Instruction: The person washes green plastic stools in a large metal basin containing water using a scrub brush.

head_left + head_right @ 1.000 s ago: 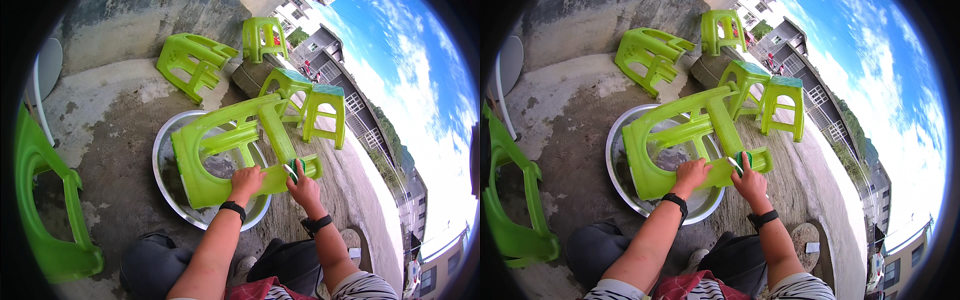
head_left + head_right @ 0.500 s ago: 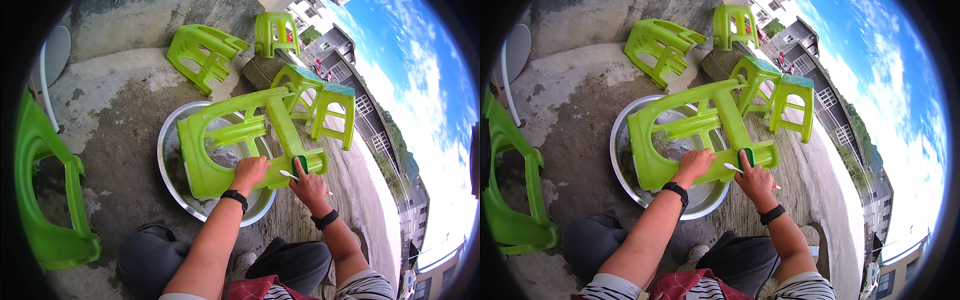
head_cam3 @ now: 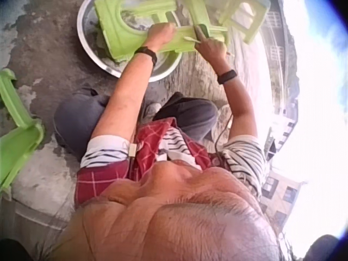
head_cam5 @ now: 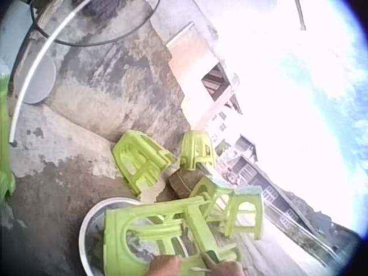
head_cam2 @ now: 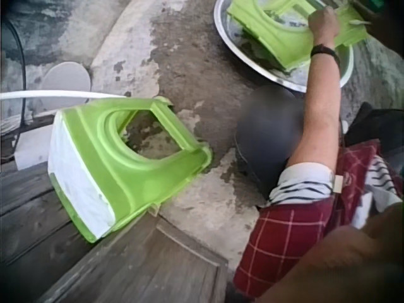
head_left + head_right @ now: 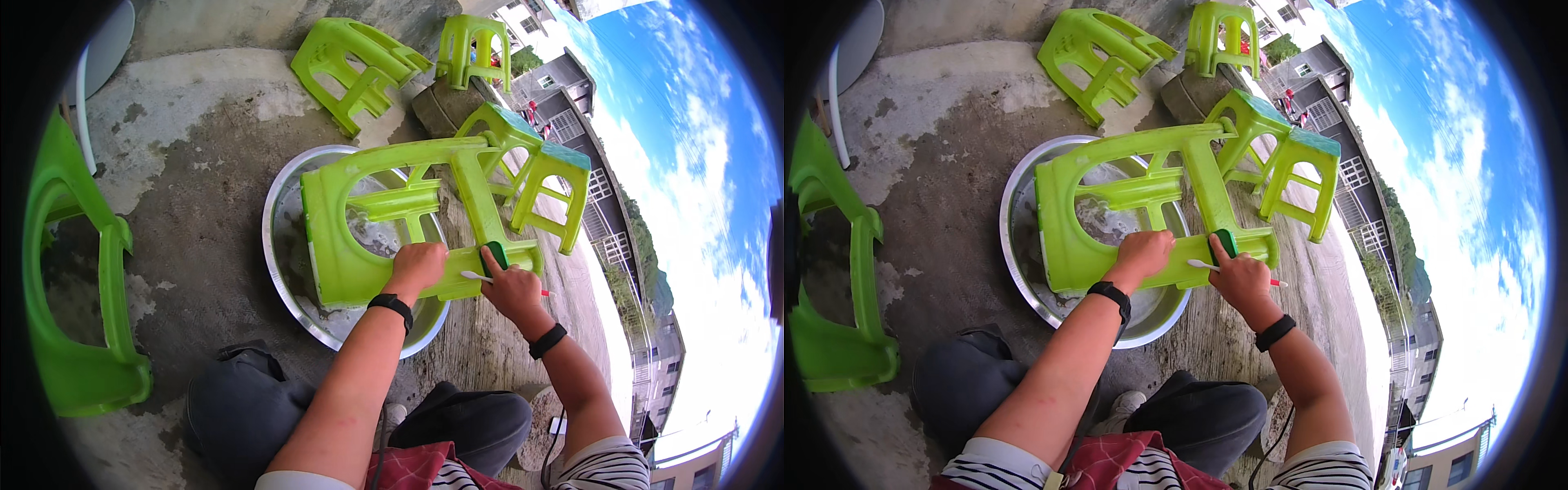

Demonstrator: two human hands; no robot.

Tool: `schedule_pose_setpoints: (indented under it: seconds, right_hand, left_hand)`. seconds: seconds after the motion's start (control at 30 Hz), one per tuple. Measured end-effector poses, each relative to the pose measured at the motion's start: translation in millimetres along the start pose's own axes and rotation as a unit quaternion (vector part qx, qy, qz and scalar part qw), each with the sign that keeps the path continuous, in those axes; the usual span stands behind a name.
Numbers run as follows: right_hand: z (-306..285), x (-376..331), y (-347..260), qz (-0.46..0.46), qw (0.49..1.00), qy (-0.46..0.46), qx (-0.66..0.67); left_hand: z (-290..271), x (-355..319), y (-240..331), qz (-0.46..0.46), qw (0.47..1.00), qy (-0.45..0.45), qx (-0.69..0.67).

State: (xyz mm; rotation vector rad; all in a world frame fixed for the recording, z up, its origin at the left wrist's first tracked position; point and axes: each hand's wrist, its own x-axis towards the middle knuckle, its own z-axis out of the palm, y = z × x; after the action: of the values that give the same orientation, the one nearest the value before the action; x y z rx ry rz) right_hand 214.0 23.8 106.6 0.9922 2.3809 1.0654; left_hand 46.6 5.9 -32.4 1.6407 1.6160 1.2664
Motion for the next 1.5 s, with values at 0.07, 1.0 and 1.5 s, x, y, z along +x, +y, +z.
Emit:
schedule_pose_setpoints:
  seconds: [0.07, 1.0, 1.5]
  right_hand:
    - [-14.6, -2.3, 1.7, 0.005, 1.0, -0.029, 0.001]
    - [19.2, -38.7, 54.7, 0.113, 0.991, -0.042, 0.055]
    - [-18.4, -9.8, -28.0, 0.247, 0.909, -0.043, 0.332]
  left_hand:
    - [-5.6, 0.6, 0.4, -0.005, 1.0, 0.002, -0.009]
    - [0.8, 7.1, -4.3, -0.024, 0.999, 0.004, -0.031]
    - [2.9, 3.3, -8.8, 0.01, 1.0, 0.006, -0.002]
